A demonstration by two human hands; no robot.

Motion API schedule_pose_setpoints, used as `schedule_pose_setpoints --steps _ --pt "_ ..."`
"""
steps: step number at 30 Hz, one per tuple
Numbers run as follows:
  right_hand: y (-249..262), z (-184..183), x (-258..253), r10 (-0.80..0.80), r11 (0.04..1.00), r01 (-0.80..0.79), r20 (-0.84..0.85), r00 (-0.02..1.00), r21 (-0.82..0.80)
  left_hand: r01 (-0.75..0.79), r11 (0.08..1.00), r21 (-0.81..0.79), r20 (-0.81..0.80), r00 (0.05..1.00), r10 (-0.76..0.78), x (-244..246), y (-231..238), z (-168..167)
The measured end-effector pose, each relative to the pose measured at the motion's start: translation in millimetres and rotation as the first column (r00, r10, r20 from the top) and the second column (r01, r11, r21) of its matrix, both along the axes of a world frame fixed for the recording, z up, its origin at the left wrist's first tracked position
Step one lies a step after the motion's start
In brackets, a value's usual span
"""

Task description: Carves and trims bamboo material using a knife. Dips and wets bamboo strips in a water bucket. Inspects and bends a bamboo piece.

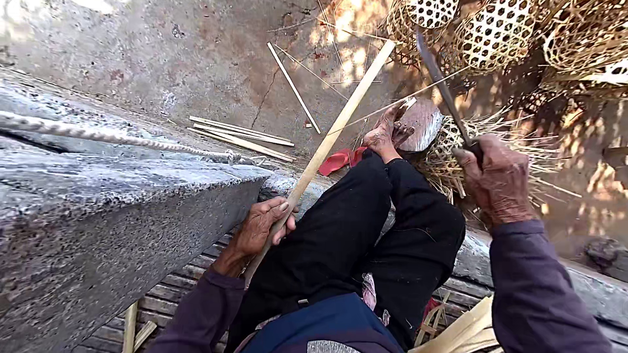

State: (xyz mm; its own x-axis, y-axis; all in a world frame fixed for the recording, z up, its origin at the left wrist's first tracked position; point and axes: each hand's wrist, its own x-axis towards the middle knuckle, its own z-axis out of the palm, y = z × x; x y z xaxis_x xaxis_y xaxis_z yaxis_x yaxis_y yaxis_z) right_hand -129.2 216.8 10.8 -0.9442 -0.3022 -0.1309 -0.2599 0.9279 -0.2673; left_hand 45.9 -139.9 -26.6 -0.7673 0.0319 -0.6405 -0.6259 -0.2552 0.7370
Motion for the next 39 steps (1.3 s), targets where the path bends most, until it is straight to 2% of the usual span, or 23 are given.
schedule_pose_setpoints --steps 2,4,8,12,16,18,21,23,26,29,32,35,39 --pt "-28.4 -9.7 27.5 0.155 0.979 -0.166 -0.094 0.983 -0.120 -0.065 0.980 0.190 0.015 0.998 0.063 -24.4 12.6 -0.7" --pt "-51.2 -27.6 48.7 0.286 0.911 -0.340 -0.234 0.929 -0.235 -0.032 0.932 0.362 -0.010 0.999 0.039 -39.2 19.5 -2.2" --pt "-79.5 -46.8 68.6 0.387 0.792 -0.513 -0.378 0.841 -0.331 0.037 0.722 0.691 -0.109 0.993 0.053 -47.5 31.5 -6.3" --pt "-84.7 -48.1 65.4 0.426 0.733 -0.584 -0.434 0.794 -0.348 0.059 0.539 0.840 -0.143 0.983 0.116 -43.7 41.6 -5.7" --pt "-82.1 -50.8 54.5 0.448 0.709 -0.627 -0.481 0.754 -0.323 -0.002 0.383 0.924 -0.059 0.987 0.146 -37.5 47.2 -4.3" --pt "-81.2 -52.5 50.3 0.453 0.714 -0.635 -0.497 0.740 -0.295 -0.034 0.339 0.940 -0.017 0.989 0.147 -35.4 48.0 -2.7" --pt "-82.0 -54.1 45.6 0.468 0.712 -0.650 -0.511 0.721 -0.264 -0.060 0.305 0.950 0.016 0.989 0.145 -30.9 45.5 -3.8" --pt "-80.3 -53.5 41.2 0.470 0.730 -0.639 -0.500 0.727 -0.242 -0.069 0.352 0.933 0.018 0.989 0.147 -24.5 42.4 -4.3" --pt "-66.8 -54.7 25.3 0.418 0.806 -0.551 -0.449 0.789 -0.218 -0.108 0.429 0.897 0.060 0.990 0.124 -7.7 37.6 -0.8" --pt "-47.0 -56.3 4.8 0.377 0.862 -0.469 -0.377 0.846 -0.191 -0.126 0.402 0.907 0.091 0.990 0.105 3.2 31.1 1.4" --pt "-31.5 -61.2 -17.0 0.333 0.902 -0.402 -0.340 0.880 -0.158 -0.120 0.418 0.901 0.090 0.992 0.093 5.0 25.5 -0.3" --pt "-17.9 -62.2 -38.9 0.225 0.954 -0.260 -0.214 0.951 -0.152 -0.110 0.437 0.893 0.094 0.994 0.060 8.2 19.7 -5.9" --pt "3.3 -59.6 -75.5 -0.082 0.995 0.083 0.027 0.996 -0.053 -0.120 0.494 0.861 0.109 0.993 0.053 14.8 5.0 -5.4"
